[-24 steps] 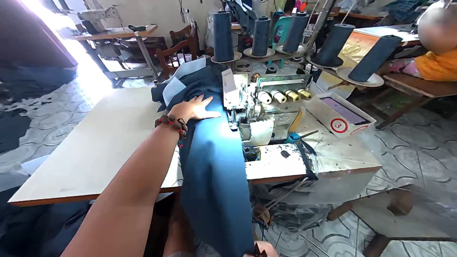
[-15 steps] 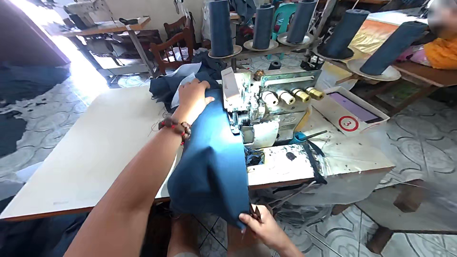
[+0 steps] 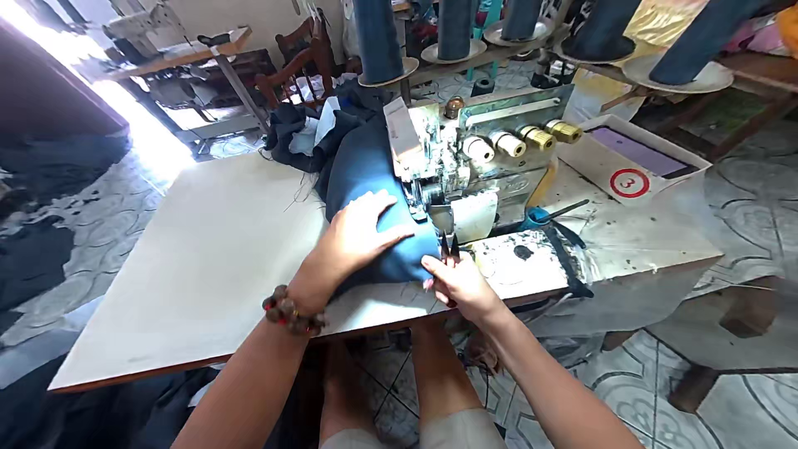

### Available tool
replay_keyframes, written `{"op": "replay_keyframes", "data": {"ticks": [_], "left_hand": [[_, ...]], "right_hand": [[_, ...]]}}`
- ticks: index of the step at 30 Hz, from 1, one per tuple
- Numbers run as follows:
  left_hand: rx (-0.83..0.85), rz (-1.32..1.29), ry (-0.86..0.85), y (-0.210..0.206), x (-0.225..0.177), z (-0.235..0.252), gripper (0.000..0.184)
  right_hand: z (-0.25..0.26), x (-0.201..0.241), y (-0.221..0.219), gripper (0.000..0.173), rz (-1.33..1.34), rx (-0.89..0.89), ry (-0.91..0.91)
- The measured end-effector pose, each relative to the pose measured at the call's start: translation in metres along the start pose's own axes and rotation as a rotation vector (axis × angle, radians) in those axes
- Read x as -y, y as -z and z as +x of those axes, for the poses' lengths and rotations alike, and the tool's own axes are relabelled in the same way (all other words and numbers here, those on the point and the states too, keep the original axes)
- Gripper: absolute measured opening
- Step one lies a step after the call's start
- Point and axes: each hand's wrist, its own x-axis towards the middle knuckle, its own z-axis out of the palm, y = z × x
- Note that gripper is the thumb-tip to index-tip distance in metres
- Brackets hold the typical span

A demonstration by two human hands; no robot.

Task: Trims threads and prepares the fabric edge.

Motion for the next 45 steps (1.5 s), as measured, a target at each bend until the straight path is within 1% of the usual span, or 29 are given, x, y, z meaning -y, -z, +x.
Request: {"op": "replay_keyframes", "data": {"ticks": [2,3,5,8,9,11,12,14,16,18,21,22,24,25,26,28,31,32,34,35,37,38,39,40,41,42,43,44,45], "left_hand": [[-0.018,-0.015,0.046,0.001,0.01,0.025,0.066],[-0.015,-0.027,0.084,0.002,0.013,0.035,0.065],[-0.028,-0.052,0.156,0.001,0.024,0.051,0.063],[-0.09,-0.061,0.209,-0.002,0.043,0.072,0.059],[-0.11,-0.062,0.233,-0.002,0.046,0.075,0.055],[-0.178,-0.051,0.294,-0.001,0.043,0.074,0.039],[-0.209,-0.039,0.333,0.0,0.039,0.072,0.034],[-0.324,-0.063,0.377,-0.001,0.033,0.056,0.032],[-0.512,-0.135,0.371,-0.012,0.033,0.025,0.036],[-0.717,-0.223,0.359,-0.033,0.035,-0.009,0.04],[-0.981,-0.356,0.347,-0.051,0.017,-0.042,0.03],[-1.03,-0.396,0.318,-0.053,0.008,-0.051,0.027],[-1.075,-0.467,0.263,-0.054,-0.009,-0.064,0.022],[-1.074,-0.48,0.252,-0.052,-0.016,-0.068,0.02],[-1.049,-0.481,0.258,-0.048,-0.02,-0.071,0.018],[-0.961,-0.458,0.311,-0.036,-0.021,-0.074,0.016],[-0.811,-0.405,0.405,-0.014,0.0,-0.087,0.022],[-0.762,-0.413,0.422,-0.008,0.013,-0.1,0.027],[-0.604,-0.415,0.461,0.0,0.04,-0.148,0.037],[-0.475,-0.393,0.519,0.003,0.05,-0.183,0.043],[-0.091,-0.348,0.738,0.0,0.048,-0.252,0.052],[0.117,-0.361,0.866,-0.008,0.038,-0.281,0.062],[0.337,-0.36,0.951,-0.021,0.028,-0.303,0.068],[0.593,-0.356,0.981,-0.035,0.016,-0.318,0.069],[0.849,-0.357,0.921,-0.048,0.004,-0.321,0.069],[1.038,-0.357,0.784,-0.056,-0.011,-0.314,0.067],[1.102,-0.35,0.611,-0.056,-0.029,-0.299,0.062],[1.046,-0.355,0.444,-0.044,-0.052,-0.279,0.054],[0.903,-0.373,0.298,-0.019,-0.077,-0.257,0.046]], "right_hand": [[0.007,0.003,-0.003,0.03,0.031,-0.047,0.041],[0.008,0.001,-0.004,0.03,0.009,-0.055,0.072],[0.005,-0.005,-0.002,0.025,-0.123,-0.044,0.131],[-0.007,-0.009,0.006,0.013,-0.376,-0.027,0.186],[-0.013,-0.008,0.01,0.019,-0.475,-0.022,0.187],[-0.026,-0.001,0.017,0.037,-0.636,0.025,0.183],[-0.032,0.003,0.02,0.039,-0.694,0.045,0.201],[-0.041,0.007,0.024,0.035,-0.759,0.073,0.264],[-0.045,0.01,0.021,0.028,-0.801,0.064,0.301],[-0.046,0.02,0.014,0.031,-0.921,0.052,0.307],[-0.037,0.046,-0.011,0.033,-1.181,-0.001,0.321],[-0.031,0.057,-0.024,0.032,-1.294,-0.031,0.281],[-0.017,0.078,-0.053,0.03,-1.504,-0.066,0.099],[-0.009,0.084,-0.065,0.031,-1.528,-0.077,0.037],[-0.002,0.087,-0.074,0.03,-1.532,-0.077,0.019],[0.01,0.085,-0.08,0.027,-1.526,-0.057,0.073],[0.012,0.078,-0.073,0.031,-1.503,-0.03,0.146],[0.004,0.071,-0.065,0.033,-1.445,-0.06,0.207],[-0.024,0.041,-0.033,0.032,-1.244,-0.129,0.43],[-0.041,0.023,-0.012,0.033,-1.152,-0.133,0.483],[-0.079,-0.017,0.027,0.037,-1.046,-0.132,0.48],[-0.097,-0.034,0.043,0.036,-1.027,-0.107,0.411],[-0.11,-0.048,0.055,0.031,-1.012,-0.064,0.323],[-0.119,-0.057,0.063,0.026,-0.975,0.004,0.205],[-0.123,-0.062,0.065,0.027,-0.916,0.084,0.107],[-0.123,-0.063,0.063,0.03,-0.851,0.162,0.056],[-0.12,-0.062,0.057,0.034,-0.78,0.234,0.041],[-0.117,-0.061,0.048,0.038,-0.697,0.292,0.057],[-0.116,-0.058,0.039,0.039,-0.62,0.323,0.089]]}}
